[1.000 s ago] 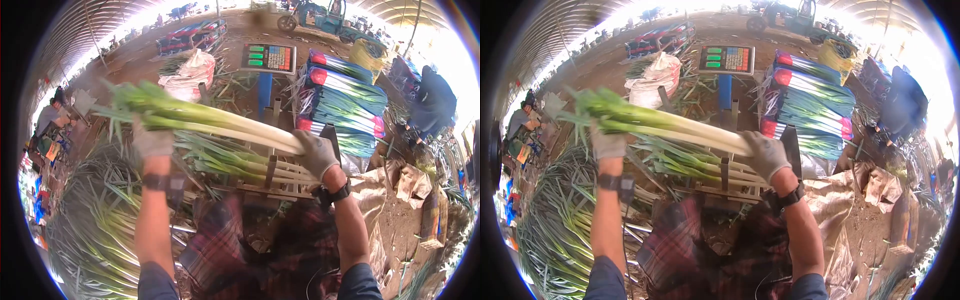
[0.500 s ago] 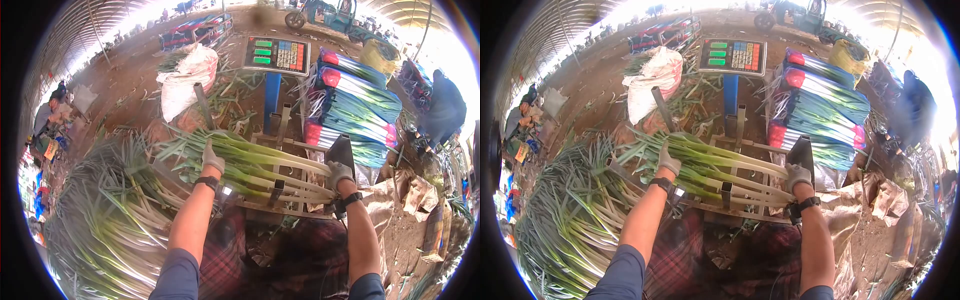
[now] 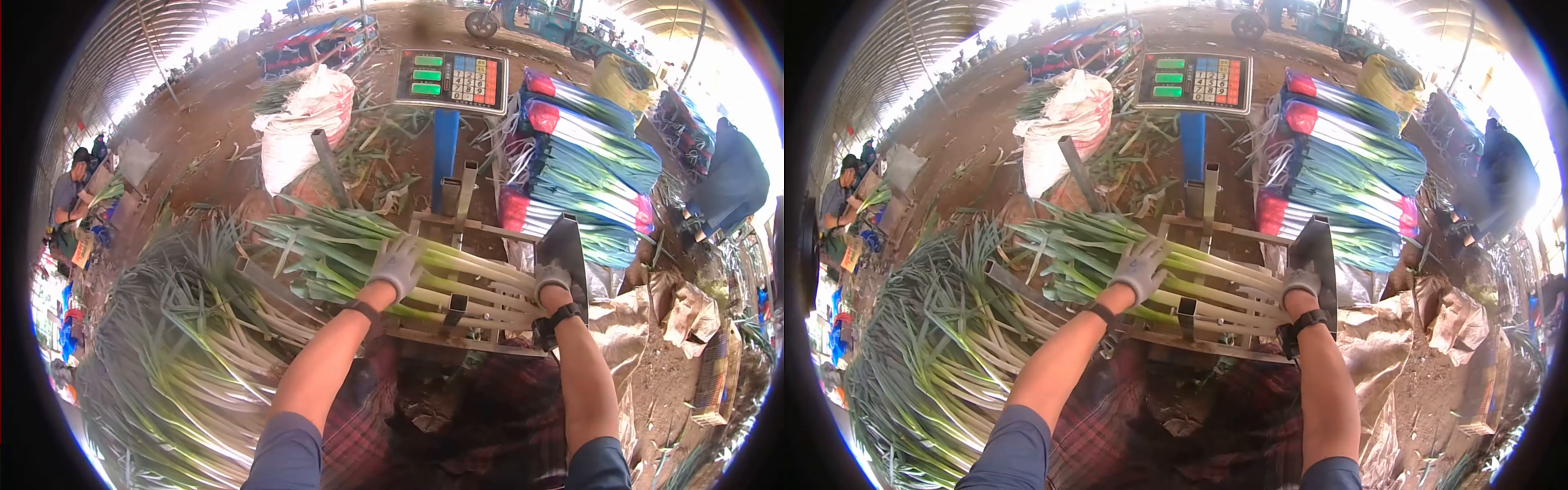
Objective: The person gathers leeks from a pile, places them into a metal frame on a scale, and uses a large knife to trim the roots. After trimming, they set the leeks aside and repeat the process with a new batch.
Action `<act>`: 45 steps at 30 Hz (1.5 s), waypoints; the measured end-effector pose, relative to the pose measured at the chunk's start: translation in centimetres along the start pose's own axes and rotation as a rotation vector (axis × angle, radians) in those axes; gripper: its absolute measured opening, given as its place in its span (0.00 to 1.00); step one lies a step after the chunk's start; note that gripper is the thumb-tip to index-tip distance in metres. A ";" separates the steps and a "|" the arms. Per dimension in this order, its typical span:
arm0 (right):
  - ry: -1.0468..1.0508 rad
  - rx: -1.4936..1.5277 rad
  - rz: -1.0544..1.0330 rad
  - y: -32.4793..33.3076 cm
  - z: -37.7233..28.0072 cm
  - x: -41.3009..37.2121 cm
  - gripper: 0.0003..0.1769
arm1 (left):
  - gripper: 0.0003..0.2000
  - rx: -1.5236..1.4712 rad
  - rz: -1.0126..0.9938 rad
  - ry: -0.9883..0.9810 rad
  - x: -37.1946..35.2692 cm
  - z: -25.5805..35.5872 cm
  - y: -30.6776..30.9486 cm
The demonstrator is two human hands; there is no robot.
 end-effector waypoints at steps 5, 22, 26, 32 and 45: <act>0.011 0.129 -0.065 1.3 0.7 -0.2 0.14 | 0.16 0.073 0.009 -0.029 2.1 0.4 -1.1; 0.075 0.522 -0.010 4.2 -1.1 -1.5 0.18 | 0.12 -0.019 0.065 -0.037 3.1 1.1 -3.0; 0.161 0.358 -0.065 4.2 -2.5 3.5 0.17 | 0.11 -0.021 0.065 -0.037 3.3 0.8 -3.3; 0.704 -0.132 -0.383 0.7 -2.6 11.2 0.20 | 0.10 -0.082 0.122 -0.116 2.7 0.5 -3.5; 0.721 0.122 -0.825 -1.4 -2.4 12.9 0.33 | 0.13 -0.063 0.109 -0.087 2.5 0.7 -2.9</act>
Point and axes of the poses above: each hand's wrist, its own x-axis towards the middle knuckle, its own y-axis out of the back of the hand, z = x × y, the point moved 2 cm from there along x, towards the middle knuckle, and after that the axes turned 9 degrees about -z, right-handed, at the moved point
